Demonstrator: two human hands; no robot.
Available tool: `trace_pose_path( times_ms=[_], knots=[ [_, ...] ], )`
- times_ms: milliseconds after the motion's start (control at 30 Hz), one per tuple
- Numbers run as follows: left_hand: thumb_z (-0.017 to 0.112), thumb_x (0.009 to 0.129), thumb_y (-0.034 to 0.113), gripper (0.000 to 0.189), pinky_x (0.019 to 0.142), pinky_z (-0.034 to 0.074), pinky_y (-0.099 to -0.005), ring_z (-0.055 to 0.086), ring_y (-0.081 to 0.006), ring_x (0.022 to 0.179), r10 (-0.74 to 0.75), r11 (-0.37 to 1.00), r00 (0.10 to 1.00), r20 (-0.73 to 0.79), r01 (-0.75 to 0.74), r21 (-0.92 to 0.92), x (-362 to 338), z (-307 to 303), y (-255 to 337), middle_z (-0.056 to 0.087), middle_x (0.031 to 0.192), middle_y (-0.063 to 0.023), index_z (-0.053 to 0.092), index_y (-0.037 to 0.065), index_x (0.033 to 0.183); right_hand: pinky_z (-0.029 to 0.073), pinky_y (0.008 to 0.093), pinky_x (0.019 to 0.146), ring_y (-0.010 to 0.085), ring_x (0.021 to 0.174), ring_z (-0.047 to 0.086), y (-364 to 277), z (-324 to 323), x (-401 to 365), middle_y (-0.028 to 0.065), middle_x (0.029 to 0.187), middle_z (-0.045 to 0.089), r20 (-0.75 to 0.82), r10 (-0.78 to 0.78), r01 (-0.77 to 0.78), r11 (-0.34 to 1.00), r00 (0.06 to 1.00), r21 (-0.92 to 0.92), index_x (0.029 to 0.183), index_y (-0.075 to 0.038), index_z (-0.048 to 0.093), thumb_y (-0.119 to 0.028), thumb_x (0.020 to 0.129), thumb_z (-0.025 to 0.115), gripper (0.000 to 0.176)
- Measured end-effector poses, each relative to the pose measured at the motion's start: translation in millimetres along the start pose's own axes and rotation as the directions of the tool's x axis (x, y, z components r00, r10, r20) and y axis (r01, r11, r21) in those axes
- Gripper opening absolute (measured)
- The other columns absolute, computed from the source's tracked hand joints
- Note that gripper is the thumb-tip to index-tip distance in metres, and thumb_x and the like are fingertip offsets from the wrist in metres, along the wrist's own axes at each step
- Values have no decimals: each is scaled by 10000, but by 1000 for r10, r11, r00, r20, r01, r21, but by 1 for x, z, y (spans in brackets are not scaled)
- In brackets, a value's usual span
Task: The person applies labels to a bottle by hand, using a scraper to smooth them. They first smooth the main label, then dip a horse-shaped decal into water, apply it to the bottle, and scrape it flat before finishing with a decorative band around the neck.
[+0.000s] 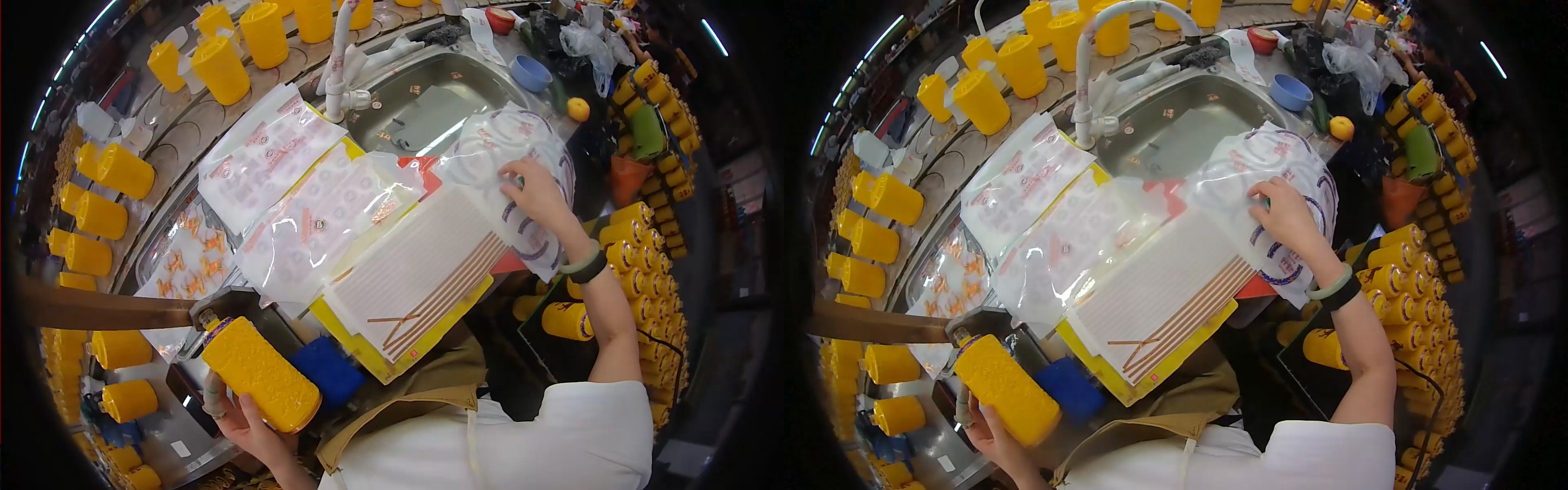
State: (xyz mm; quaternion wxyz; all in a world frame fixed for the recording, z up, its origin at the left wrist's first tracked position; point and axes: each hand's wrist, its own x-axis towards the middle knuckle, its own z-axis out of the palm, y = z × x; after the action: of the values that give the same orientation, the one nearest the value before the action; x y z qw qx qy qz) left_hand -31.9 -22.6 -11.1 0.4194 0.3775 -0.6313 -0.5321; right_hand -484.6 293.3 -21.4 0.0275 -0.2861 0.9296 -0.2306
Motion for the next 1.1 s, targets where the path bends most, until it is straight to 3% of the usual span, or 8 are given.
trace_pose_path(
  times_ms=[367, 433, 567, 700, 800, 900, 1033, 1100],
  knots=[
    [609, 1011, 63, 419, 1179, 388, -421, 508, -256, 1371, -47, 998, 999, -16, 46, -46, -2, -5, -6, 538, 1448, -156, 517, 6, 1416, 520, 432, 889, 381, 972, 656, -6, 7, -4, 172, 994, 672, -93, -10, -1, 993, 996, -117, 1066, -37, 724, -122, 868, 722, 216],
    [604, 1017, 66, 411, 1178, 387, -417, 508, -254, 1371, -43, 999, 999, -14, 43, -10, -1, -8, -7, 543, 1446, -156, 521, 6, 1415, 533, 413, 885, 369, 964, 676, 3, -5, -4, 171, 1012, 697, 2, -49, 49, 994, 999, -96, 1098, -34, 732, -138, 879, 717, 243],
    [594, 1036, 89, 402, 1179, 386, -409, 504, -249, 1377, -35, 999, 999, -21, 36, 29, 0, -9, -10, 556, 1445, -155, 522, 10, 1423, 540, 422, 915, 366, 1030, 695, 6, -41, -12, 174, 1062, 747, -44, 181, -180, 983, 982, 33, 1122, -46, 747, -162, 879, 722, 270],
    [589, 1044, 100, 411, 1171, 401, -407, 522, -244, 1365, -59, 998, 998, -28, 59, 9, 0, -6, -8, 553, 1454, -156, 513, 12, 1438, 541, 425, 922, 366, 1028, 697, 25, -45, -37, 176, 1081, 743, -74, 141, -146, 987, 987, -67, 1129, -47, 748, -148, 870, 731, 279],
    [584, 1046, 95, 411, 1166, 410, -404, 531, -243, 1361, -69, 997, 997, -28, 68, -37, -1, -3, -6, 552, 1454, -157, 509, 10, 1442, 540, 426, 931, 370, 1045, 694, 34, -35, -60, 163, 1102, 741, 44, 90, -88, 995, 995, -48, 1119, -45, 749, -135, 864, 736, 271],
    [581, 1048, 94, 417, 1169, 409, -405, 516, -244, 1378, -48, 999, 999, -24, 48, -4, 0, -6, -6, 554, 1448, -156, 503, 6, 1448, 533, 425, 956, 385, 1097, 679, 35, -33, -72, 184, 1155, 723, -143, 136, -141, 990, 980, -29, 1111, -40, 750, -136, 866, 734, 263],
    [572, 1048, 83, 419, 1166, 411, -412, 502, -247, 1391, -14, 1000, 1000, -6, 14, 18, -1, -4, -7, 537, 1462, -159, 495, 3, 1452, 520, 429, 989, 398, 1140, 662, 41, -27, -76, 210, 1217, 701, -198, 150, -160, 986, 969, -37, 1151, -28, 736, -142, 873, 731, 300],
    [567, 1038, 61, 426, 1162, 414, -423, 496, -254, 1392, -68, 988, 997, -22, 64, -141, -5, 16, 13, 515, 1481, -158, 490, 2, 1453, 501, 431, 1032, 407, 1196, 636, 48, -13, -74, 220, 1269, 682, -290, 104, -127, 990, 951, -64, 1206, -6, 708, -152, 881, 726, 357]
  ],
)
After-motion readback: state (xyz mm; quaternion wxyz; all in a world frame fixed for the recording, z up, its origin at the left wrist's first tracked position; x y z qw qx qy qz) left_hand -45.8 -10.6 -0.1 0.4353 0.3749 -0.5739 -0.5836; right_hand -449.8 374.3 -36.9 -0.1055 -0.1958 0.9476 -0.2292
